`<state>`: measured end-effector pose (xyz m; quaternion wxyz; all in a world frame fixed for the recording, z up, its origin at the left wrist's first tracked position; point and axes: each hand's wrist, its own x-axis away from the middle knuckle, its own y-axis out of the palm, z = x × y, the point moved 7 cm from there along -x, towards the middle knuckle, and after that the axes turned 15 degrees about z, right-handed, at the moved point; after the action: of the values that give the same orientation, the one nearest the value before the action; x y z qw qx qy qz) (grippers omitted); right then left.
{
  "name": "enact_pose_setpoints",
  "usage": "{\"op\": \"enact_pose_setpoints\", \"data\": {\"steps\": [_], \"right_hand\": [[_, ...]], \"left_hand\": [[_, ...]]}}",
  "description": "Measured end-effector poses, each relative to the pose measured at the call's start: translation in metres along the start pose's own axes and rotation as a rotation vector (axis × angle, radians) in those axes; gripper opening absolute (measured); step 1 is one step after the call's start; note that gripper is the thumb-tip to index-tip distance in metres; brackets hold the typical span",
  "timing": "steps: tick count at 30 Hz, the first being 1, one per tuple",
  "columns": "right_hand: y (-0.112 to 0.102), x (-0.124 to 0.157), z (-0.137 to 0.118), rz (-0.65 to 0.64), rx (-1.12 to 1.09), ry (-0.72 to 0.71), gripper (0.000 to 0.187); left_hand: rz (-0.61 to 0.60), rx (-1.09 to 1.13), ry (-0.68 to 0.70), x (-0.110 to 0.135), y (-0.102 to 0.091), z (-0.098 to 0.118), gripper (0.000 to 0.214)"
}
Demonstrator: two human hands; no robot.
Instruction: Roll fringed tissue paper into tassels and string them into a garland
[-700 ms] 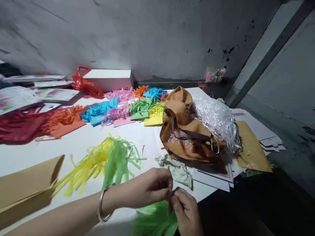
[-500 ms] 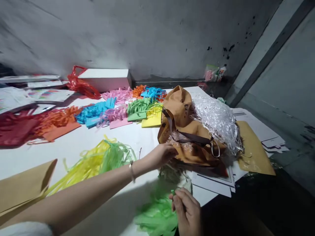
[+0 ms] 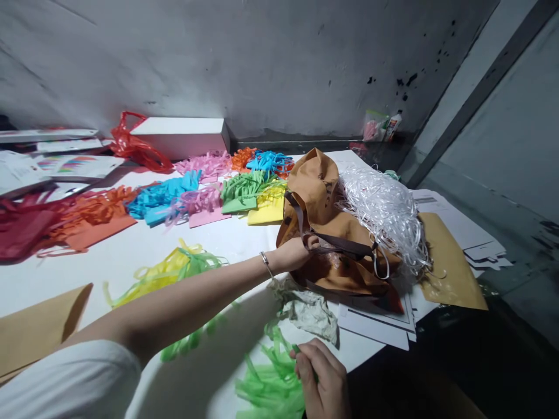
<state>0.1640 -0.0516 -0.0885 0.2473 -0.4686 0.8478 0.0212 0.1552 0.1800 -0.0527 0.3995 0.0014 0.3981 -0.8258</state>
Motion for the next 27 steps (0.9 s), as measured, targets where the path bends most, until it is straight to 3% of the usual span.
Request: {"op": "enact_pose_setpoints", "data": {"steps": [4, 9, 12, 14, 18, 21, 24, 27], "right_hand": [[-0.013, -0.006, -0.007, 0.08, 0.023, -0.009, 0.023], [-0.03, -0.019, -0.034, 0.163, 0.106, -0.085, 0.015], [-0.02, -0.022, -0.06, 0.135, 0.105, -0.151, 0.011], [-0.007, -0.02, -0.078, 0.092, 0.097, -0.206, 0.01], [0.02, -0.01, -0.105, 0.02, 0.097, -0.305, 0.009], [0.032, -0.001, -0.118, -0.022, 0.094, -0.348, 0.009], [0.041, 0.008, -0.127, -0.11, 0.098, -0.386, 0.011], [0.051, 0.016, -0.135, -0.231, 0.115, -0.434, 0.012]], "left_hand": [[-0.023, 0.281, -0.158, 0.031, -0.012, 0.018, 0.014], [-0.003, 0.674, -0.431, 0.112, -0.029, 0.044, 0.022], [0.094, 1.052, -0.689, 0.159, -0.036, 0.053, 0.027], [0.167, 1.166, -0.758, 0.183, -0.042, 0.057, 0.028], [0.327, 1.146, -0.747, 0.218, -0.061, 0.063, 0.028], [0.416, 0.96, -0.638, 0.238, -0.083, 0.071, 0.022], [0.453, 0.709, -0.494, 0.254, -0.104, 0.083, 0.014], [0.442, 0.606, -0.394, 0.268, -0.116, 0.092, 0.011]]}}
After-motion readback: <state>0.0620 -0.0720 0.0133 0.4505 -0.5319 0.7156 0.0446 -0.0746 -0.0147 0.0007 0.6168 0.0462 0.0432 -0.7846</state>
